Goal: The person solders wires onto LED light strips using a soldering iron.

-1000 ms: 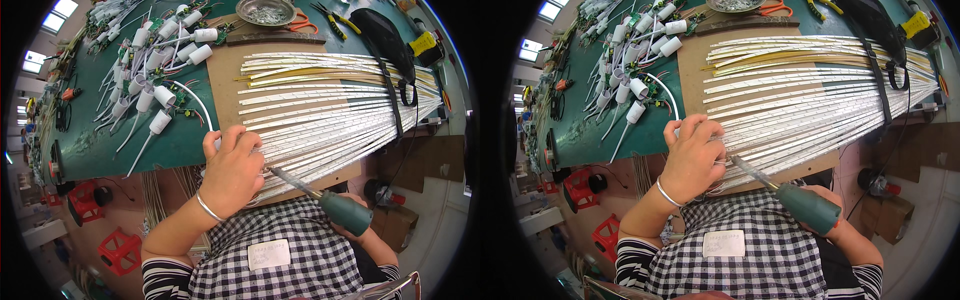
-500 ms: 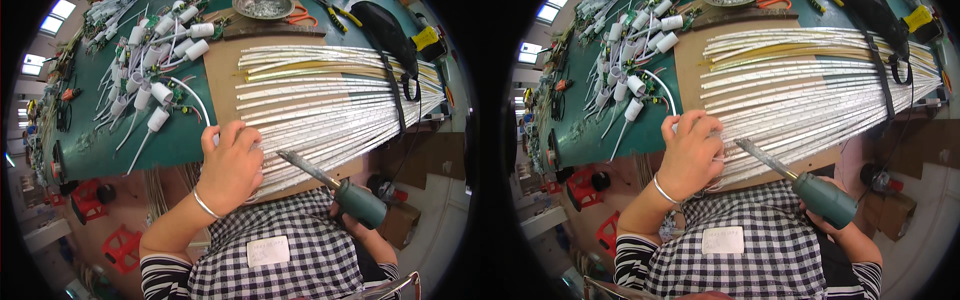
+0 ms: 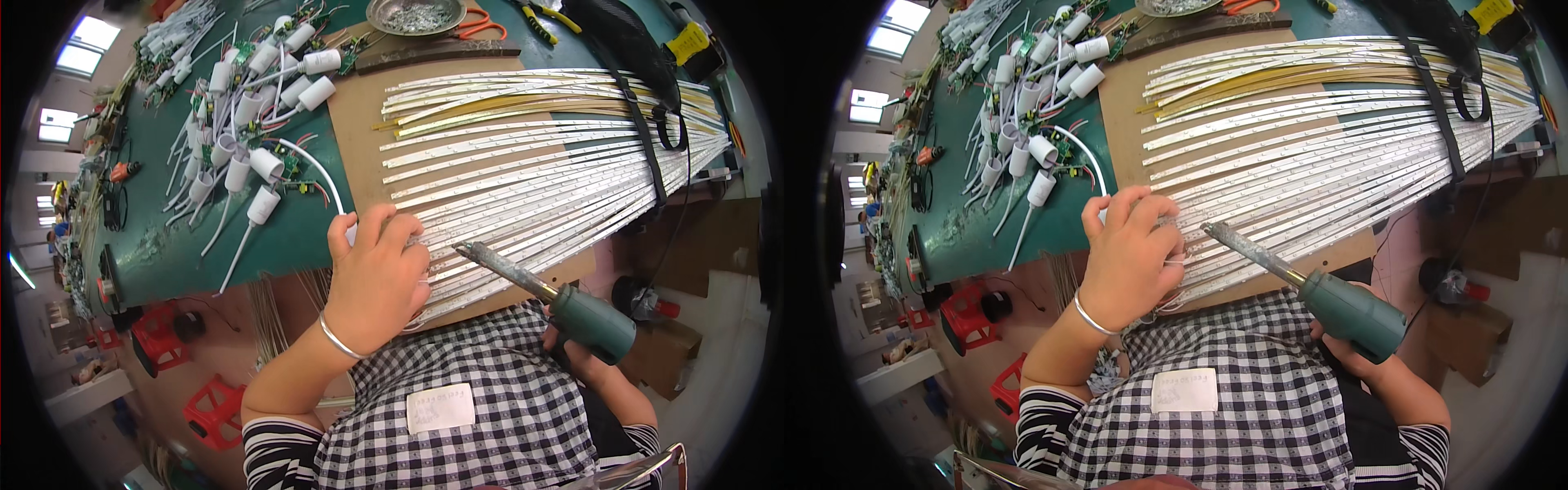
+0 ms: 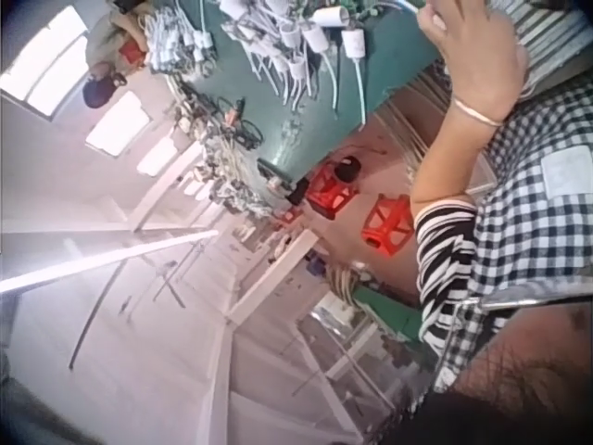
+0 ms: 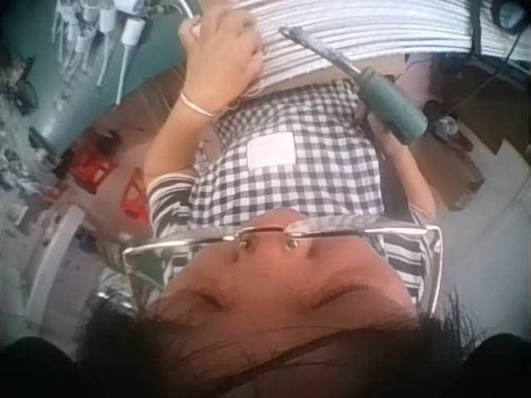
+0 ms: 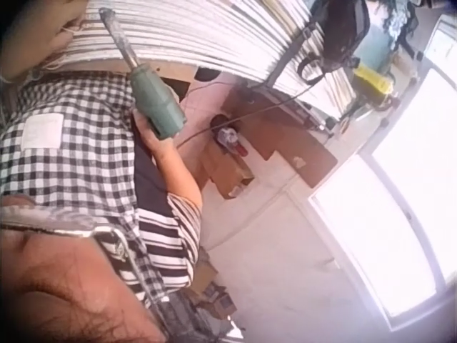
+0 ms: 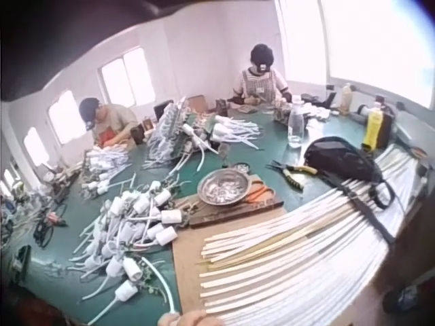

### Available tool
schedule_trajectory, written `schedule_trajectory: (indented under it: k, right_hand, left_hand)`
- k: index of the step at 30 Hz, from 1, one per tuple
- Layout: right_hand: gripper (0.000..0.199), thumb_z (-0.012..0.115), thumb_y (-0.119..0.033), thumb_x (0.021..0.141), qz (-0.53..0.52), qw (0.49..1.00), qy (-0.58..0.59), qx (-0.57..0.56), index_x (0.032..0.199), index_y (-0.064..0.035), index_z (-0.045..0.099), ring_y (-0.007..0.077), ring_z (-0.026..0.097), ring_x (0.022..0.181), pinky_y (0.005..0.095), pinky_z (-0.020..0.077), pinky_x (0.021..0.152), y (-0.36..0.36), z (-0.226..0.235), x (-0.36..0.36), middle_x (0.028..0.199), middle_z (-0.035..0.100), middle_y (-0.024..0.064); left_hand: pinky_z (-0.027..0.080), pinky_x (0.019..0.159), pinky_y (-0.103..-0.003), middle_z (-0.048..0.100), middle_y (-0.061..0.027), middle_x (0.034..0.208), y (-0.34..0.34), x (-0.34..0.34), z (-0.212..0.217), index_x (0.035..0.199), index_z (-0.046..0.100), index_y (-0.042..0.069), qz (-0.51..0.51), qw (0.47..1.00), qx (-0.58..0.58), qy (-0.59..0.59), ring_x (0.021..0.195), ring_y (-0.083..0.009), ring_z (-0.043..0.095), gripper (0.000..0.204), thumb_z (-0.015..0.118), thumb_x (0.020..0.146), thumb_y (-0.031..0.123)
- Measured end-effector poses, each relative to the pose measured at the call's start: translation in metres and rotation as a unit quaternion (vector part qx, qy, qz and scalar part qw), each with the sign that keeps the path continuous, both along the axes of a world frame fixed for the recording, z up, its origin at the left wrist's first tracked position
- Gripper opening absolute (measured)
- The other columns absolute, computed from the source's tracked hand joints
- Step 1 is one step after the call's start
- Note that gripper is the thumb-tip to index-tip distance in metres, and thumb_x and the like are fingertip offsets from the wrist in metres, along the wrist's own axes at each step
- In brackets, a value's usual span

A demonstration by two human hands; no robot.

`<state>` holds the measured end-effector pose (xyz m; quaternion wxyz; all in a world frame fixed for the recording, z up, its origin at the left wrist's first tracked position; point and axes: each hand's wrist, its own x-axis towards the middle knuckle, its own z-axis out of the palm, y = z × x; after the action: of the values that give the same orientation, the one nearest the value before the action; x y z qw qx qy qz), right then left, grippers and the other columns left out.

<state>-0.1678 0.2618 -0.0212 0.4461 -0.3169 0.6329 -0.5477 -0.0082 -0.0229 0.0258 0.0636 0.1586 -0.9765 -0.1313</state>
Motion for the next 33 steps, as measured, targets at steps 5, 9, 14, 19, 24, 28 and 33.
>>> schedule_trajectory:
  k: [5, 9, 14, 19, 24, 28, 33]
  right_hand:
    - [0.052, 0.067, -0.012, 0.083, 0.003, 1.0, -0.012, -0.003, 0.124, 0.002, 0.04, 0.0171, 0.064, 0.077, 0.0319, 0.054, 0.072, 0.001, -0.004, -0.001, 0.093, 0.063, 0.0118]
    - [0.052, 0.066, -0.009, 0.082, 0.024, 1.0, 0.006, -0.013, 0.125, 0.002, 0.039, 0.0173, 0.065, 0.078, 0.032, 0.0541, 0.072, -0.003, 0.0, -0.003, 0.094, 0.063, 0.0117]
    - [0.055, 0.065, -0.005, 0.081, 0.006, 1.0, 0.018, -0.015, 0.127, 0.0019, 0.037, 0.0172, 0.064, 0.078, 0.0323, 0.0541, 0.073, 0.0, -0.004, 0.0, 0.096, 0.062, 0.012]
    - [0.055, 0.064, -0.003, 0.081, -0.006, 1.0, -0.009, -0.021, 0.128, 0.0013, 0.036, 0.017, 0.064, 0.079, 0.0321, 0.054, 0.073, 0.0, -0.002, 0.002, 0.097, 0.062, 0.0121]
    - [0.053, 0.064, -0.003, 0.081, 0.013, 1.0, 0.02, -0.001, 0.127, 0.001, 0.038, 0.0161, 0.064, 0.079, 0.0314, 0.0539, 0.073, 0.001, 0.0, 0.0, 0.097, 0.062, 0.0117]
    - [0.054, 0.064, -0.004, 0.082, 0.068, 0.997, 0.042, 0.001, 0.127, 0.0015, 0.037, 0.0149, 0.064, 0.081, 0.0306, 0.0538, 0.073, -0.002, 0.006, -0.005, 0.096, 0.062, 0.0113]
    - [0.036, 0.069, -0.01, 0.076, 0.049, 0.984, 0.162, 0.053, 0.111, -0.0034, 0.06, 0.0244, 0.065, 0.091, 0.0329, 0.0523, 0.079, -0.008, 0.013, -0.002, 0.103, 0.065, 0.01]
  left_hand:
    - [0.024, 0.095, -0.046, 0.056, 0.0015, 0.107, 0.001, 0.004, 0.008, 0.073, 0.061, 0.015, 0.002, 1.0, 0.02, -0.012, 0.114, -0.0253, 0.045, 0.013, 0.072, 0.067, 0.016]
    - [0.025, 0.092, -0.043, 0.059, 0.003, 0.093, 0.001, 0.008, 0.003, 0.077, 0.063, 0.015, -0.007, 0.998, 0.059, 0.025, 0.102, -0.0206, 0.051, 0.014, 0.074, 0.069, 0.019]
    - [0.026, 0.089, -0.04, 0.061, 0.0034, 0.079, 0.003, 0.009, -0.006, 0.08, 0.066, 0.015, 0.014, 0.992, 0.099, 0.072, 0.088, -0.0179, 0.054, 0.011, 0.073, 0.073, 0.017]
    - [0.028, 0.088, -0.038, 0.061, 0.0016, 0.079, 0.004, 0.009, -0.013, 0.082, 0.067, 0.014, 0.018, 0.992, 0.087, 0.087, 0.086, -0.0187, 0.055, 0.008, 0.07, 0.075, 0.013]
    - [0.033, 0.085, -0.037, 0.06, -0.0008, 0.078, 0.007, 0.009, -0.02, 0.081, 0.066, 0.011, 0.015, 0.992, 0.061, 0.107, 0.086, -0.0209, 0.056, 0.009, 0.07, 0.074, 0.009]
    - [0.037, 0.081, -0.036, 0.059, -0.0024, 0.081, 0.005, 0.01, -0.023, 0.08, 0.065, 0.01, 0.001, 0.99, 0.073, 0.122, 0.085, -0.0228, 0.056, 0.012, 0.071, 0.071, 0.005]
    - [0.039, 0.08, -0.037, 0.057, -0.0038, 0.08, 0.007, 0.01, -0.028, 0.079, 0.062, 0.009, 0.007, 0.987, 0.071, 0.143, 0.084, -0.0248, 0.055, 0.016, 0.07, 0.066, 0.003]
